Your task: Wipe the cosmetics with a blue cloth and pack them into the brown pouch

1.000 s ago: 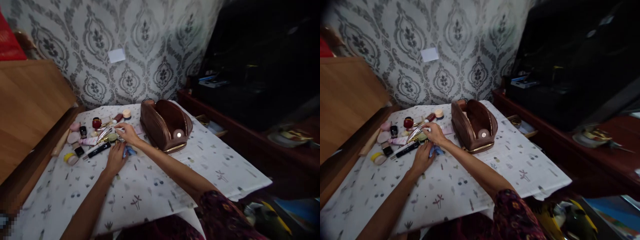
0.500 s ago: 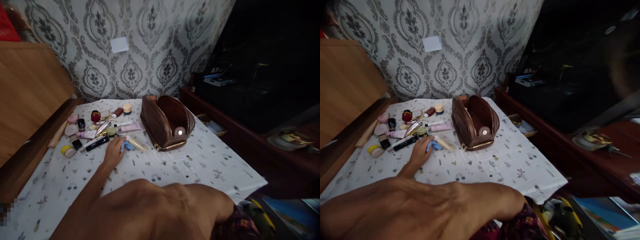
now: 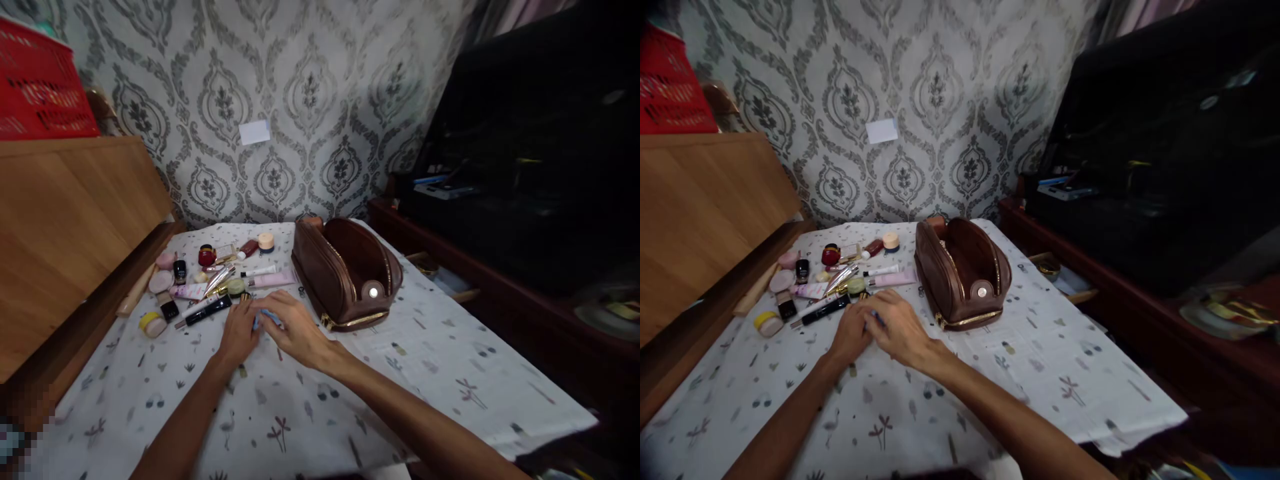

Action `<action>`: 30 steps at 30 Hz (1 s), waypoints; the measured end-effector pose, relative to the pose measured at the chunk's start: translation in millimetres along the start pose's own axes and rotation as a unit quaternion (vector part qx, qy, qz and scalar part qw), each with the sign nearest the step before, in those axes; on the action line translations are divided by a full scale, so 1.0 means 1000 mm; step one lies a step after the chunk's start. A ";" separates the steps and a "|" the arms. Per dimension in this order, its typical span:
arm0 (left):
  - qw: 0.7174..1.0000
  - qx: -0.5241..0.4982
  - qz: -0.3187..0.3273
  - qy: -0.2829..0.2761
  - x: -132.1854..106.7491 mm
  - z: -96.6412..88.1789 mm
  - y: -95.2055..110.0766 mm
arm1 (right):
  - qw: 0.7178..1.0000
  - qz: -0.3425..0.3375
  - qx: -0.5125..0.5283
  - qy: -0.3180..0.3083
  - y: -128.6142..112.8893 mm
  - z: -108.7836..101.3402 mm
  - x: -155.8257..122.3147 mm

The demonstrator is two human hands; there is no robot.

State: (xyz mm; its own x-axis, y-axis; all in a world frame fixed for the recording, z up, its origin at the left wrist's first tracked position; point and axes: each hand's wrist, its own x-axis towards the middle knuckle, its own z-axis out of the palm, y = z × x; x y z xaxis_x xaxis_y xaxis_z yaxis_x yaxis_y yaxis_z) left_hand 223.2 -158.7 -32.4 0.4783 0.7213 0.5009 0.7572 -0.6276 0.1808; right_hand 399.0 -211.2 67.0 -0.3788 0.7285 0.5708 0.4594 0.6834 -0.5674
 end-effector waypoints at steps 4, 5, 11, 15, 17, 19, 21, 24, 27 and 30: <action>1.000 -0.004 0.008 0.016 0.002 0.002 -0.001 | 0.988 0.099 -0.113 -0.045 0.043 0.026 0.005; 1.000 -0.004 0.011 0.020 0.002 0.002 -0.002 | 0.984 0.112 -0.128 -0.054 0.047 0.030 0.004; 0.999 -0.022 0.024 0.034 -0.002 0.007 -0.008 | 0.966 0.159 -0.178 -0.097 0.049 0.031 -0.011; 0.998 -0.048 0.014 0.044 -0.004 0.009 -0.014 | 0.955 0.193 -0.195 -0.110 0.052 0.023 -0.027; 0.995 -0.076 -0.012 0.070 -0.003 0.006 -0.015 | 0.953 0.202 -0.200 -0.104 0.054 0.020 -0.032; 0.987 -0.116 -0.051 0.102 -0.002 0.000 -0.013 | 0.955 0.207 -0.189 -0.101 0.056 0.018 -0.035; 0.975 -0.156 -0.094 0.129 0.002 -0.008 -0.007 | 0.962 0.205 -0.151 -0.094 0.056 0.018 -0.035; 0.955 -0.222 -0.155 0.118 0.006 -0.018 0.008 | 0.982 0.165 -0.054 -0.074 0.054 0.019 -0.033; 0.932 -0.275 -0.226 0.063 0.008 -0.021 0.019 | 0.988 0.140 0.017 -0.060 0.052 0.023 -0.033; 0.920 -0.280 -0.269 0.062 0.006 -0.021 0.022 | 0.987 0.140 0.035 -0.065 0.050 0.026 -0.035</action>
State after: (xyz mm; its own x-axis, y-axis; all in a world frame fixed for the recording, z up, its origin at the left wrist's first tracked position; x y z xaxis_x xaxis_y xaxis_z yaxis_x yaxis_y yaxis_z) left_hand 233.4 -174.1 -7.2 0.0211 0.9545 0.2974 0.5060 -0.2668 0.8203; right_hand 414.1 -201.4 3.2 -0.3474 0.8861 0.3068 0.5055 0.4525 -0.7346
